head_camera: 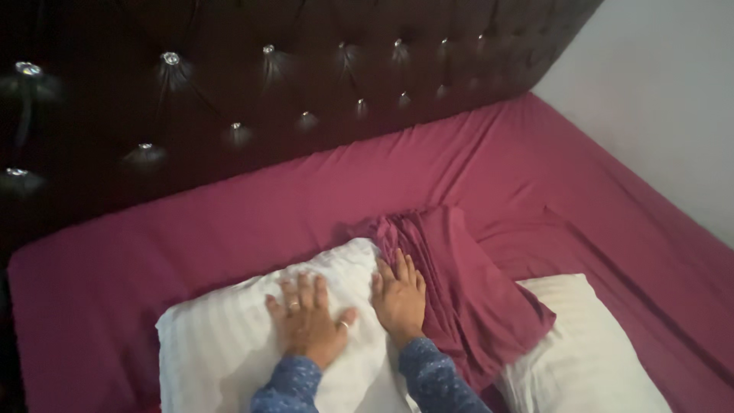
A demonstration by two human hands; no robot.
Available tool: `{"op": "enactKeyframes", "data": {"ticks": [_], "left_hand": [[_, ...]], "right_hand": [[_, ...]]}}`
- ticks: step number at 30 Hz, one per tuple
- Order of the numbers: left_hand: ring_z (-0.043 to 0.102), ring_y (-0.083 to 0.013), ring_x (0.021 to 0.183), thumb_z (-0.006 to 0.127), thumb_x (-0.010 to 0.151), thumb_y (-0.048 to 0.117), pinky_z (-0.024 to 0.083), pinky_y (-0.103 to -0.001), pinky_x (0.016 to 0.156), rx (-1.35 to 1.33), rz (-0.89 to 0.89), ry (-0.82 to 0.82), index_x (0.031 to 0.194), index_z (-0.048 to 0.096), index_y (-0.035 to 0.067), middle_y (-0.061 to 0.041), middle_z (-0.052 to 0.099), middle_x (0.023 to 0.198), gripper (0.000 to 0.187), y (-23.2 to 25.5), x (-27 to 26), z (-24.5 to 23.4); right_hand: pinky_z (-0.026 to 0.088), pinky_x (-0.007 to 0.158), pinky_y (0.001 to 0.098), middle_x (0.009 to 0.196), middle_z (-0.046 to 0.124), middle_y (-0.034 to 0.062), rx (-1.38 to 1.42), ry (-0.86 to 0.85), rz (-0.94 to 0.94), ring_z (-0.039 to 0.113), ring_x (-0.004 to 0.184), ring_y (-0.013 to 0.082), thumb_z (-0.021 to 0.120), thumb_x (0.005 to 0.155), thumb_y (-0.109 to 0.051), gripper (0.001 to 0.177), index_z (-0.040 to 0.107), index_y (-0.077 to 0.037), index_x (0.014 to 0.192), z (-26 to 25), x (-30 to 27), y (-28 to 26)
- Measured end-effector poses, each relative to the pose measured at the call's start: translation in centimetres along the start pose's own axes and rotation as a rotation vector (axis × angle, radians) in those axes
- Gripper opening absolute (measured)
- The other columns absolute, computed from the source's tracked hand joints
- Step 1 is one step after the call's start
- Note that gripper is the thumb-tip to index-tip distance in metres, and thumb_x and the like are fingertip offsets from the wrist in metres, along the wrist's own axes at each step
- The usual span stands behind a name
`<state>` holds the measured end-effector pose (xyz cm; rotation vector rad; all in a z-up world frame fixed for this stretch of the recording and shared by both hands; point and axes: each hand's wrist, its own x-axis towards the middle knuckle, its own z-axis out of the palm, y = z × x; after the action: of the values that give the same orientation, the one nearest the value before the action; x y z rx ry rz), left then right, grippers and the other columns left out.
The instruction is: The person slides a white pillow into a burgundy pillowcase, adjusting the edges and smoothing the fabric by hand on a bed.
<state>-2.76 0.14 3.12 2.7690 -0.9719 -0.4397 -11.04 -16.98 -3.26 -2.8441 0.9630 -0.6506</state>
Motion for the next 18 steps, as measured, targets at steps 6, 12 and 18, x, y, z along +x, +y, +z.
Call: {"op": "enactKeyframes", "data": {"ticks": [6, 12, 18], "left_hand": [[0.002, -0.0424, 0.154, 0.052, 0.090, 0.073, 0.004, -0.070, 0.117, 0.067, 0.124, -0.130, 0.160, 0.015, 0.006, -0.021, 0.009, 0.168, 0.103, 3.4, -5.3, -0.9], [-0.004, -0.0469, 0.153, 0.070, 0.087, 0.058, 0.000, -0.070, 0.115, 0.303, 0.286, -0.212, 0.162, 0.007, 0.000, -0.028, 0.001, 0.168, 0.114, 6.5, -9.5, 0.9], [0.000, -0.0446, 0.152, 0.066, 0.088, 0.043, 0.005, -0.071, 0.114, 0.354, 0.427, -0.026, 0.162, 0.013, 0.005, -0.020, 0.006, 0.168, 0.099, 8.3, -10.2, 9.2]], "right_hand": [[0.030, 0.114, 0.0521, 0.156, 0.044, 0.0186, -0.018, 0.006, -0.028, 0.039, 0.144, 0.0376, 0.049, 0.099, -0.039, 0.049, 0.060, -0.014, 0.140, -1.9, -3.3, -0.8], [0.024, 0.116, 0.0555, 0.159, 0.039, 0.0188, -0.050, 0.006, -0.093, 0.033, 0.146, 0.0379, 0.047, 0.100, -0.038, 0.056, 0.049, -0.011, 0.149, -5.0, -8.3, -0.5], [0.028, 0.108, 0.0647, 0.159, 0.033, 0.0164, -0.205, -0.050, 0.052, 0.034, 0.142, 0.0399, 0.052, 0.094, -0.043, 0.049, 0.055, -0.014, 0.134, -7.6, -12.4, 1.5]]}}
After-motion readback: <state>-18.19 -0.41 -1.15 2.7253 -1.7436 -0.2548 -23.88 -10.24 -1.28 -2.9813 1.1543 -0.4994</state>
